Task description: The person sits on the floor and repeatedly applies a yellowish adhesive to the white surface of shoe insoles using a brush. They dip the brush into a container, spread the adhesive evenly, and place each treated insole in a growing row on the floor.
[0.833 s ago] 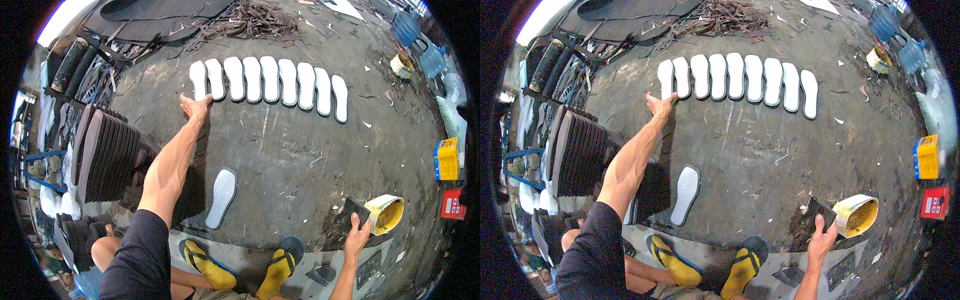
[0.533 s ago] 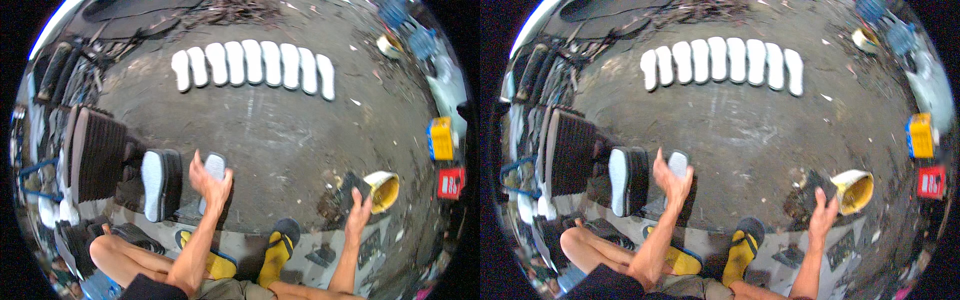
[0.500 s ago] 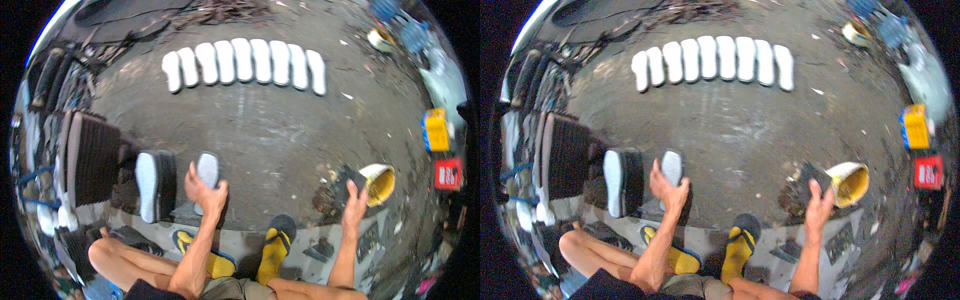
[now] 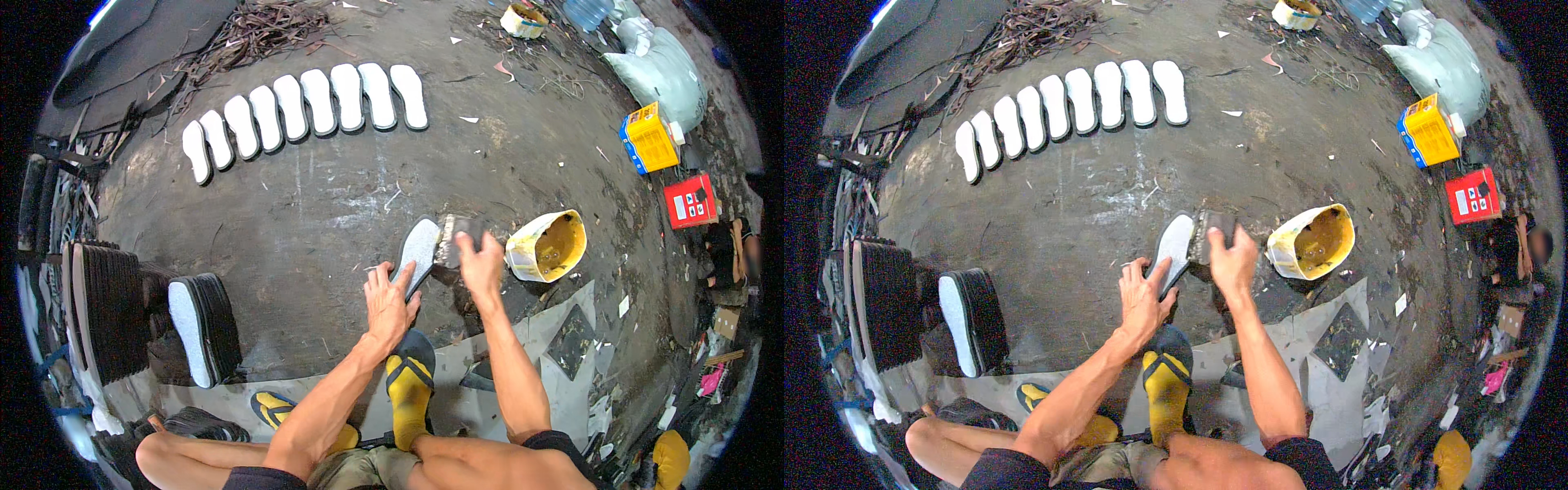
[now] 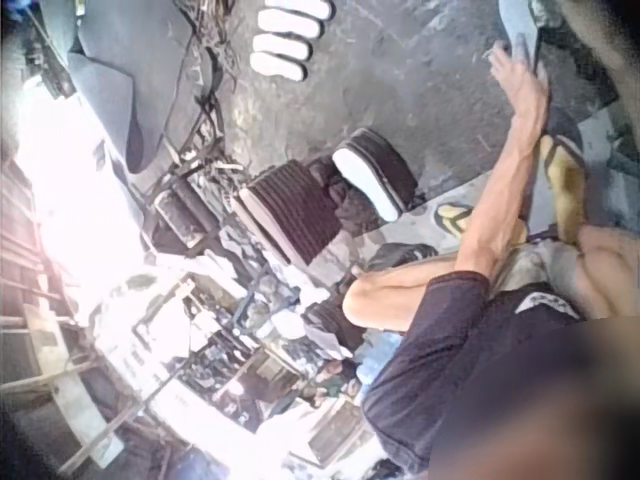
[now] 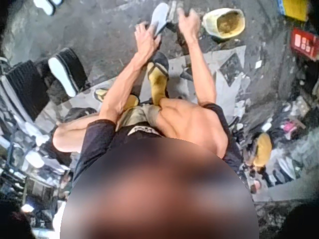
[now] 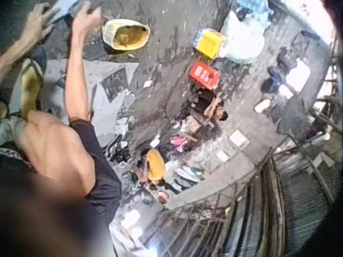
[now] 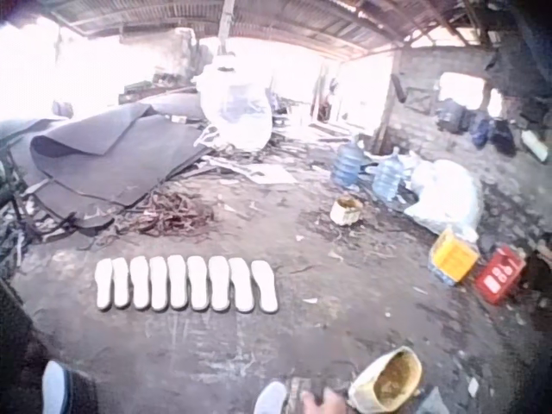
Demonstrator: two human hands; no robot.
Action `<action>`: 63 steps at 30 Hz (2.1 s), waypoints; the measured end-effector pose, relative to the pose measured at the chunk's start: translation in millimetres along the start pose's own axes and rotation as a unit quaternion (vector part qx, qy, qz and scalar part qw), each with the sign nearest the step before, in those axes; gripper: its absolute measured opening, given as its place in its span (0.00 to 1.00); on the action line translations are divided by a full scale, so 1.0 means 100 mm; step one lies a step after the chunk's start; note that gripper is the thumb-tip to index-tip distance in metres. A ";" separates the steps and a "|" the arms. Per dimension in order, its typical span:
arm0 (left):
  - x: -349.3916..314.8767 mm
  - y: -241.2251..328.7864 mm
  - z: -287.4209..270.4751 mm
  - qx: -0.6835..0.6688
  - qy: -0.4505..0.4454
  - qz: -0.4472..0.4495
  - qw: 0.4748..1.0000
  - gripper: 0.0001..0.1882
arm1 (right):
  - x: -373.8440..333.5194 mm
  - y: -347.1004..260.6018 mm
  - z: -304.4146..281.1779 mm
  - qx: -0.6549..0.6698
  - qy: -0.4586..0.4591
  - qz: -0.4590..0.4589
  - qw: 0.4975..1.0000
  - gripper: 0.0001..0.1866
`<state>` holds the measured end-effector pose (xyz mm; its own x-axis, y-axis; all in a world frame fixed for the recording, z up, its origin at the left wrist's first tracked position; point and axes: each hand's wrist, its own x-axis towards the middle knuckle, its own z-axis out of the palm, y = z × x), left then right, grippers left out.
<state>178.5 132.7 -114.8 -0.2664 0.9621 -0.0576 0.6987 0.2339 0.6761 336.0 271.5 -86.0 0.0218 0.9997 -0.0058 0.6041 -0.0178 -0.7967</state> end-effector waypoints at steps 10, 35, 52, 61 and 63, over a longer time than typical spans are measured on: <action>-0.28 -0.10 -0.19 0.015 -0.078 -0.013 0.997 0.46 | 0.81 -0.16 0.41 -0.228 -0.281 -0.379 0.852 0.18; 0.08 -0.48 -0.16 -0.129 -0.084 0.058 0.986 0.33 | -0.96 0.00 -0.04 -0.171 -0.248 -0.274 0.914 0.22; -0.07 -0.22 0.00 -0.091 -0.040 0.018 0.995 0.40 | 0.91 -0.34 0.24 -0.227 -0.227 -0.366 0.874 0.18; -0.29 -0.27 -0.20 -0.189 0.135 -0.058 0.971 0.20 | -0.50 0.06 0.41 -0.188 -0.218 -0.375 0.881 0.23; -0.38 -0.33 -0.30 -0.210 0.195 -0.151 0.946 0.21 | -0.96 -0.09 0.44 -0.206 -0.273 -0.350 0.872 0.25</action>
<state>145.5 84.3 -113.0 -0.6935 0.7165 -0.0756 0.2472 0.3352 0.9091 293.8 175.9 -105.1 -0.7817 0.6233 0.0193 0.5543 0.7087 -0.4364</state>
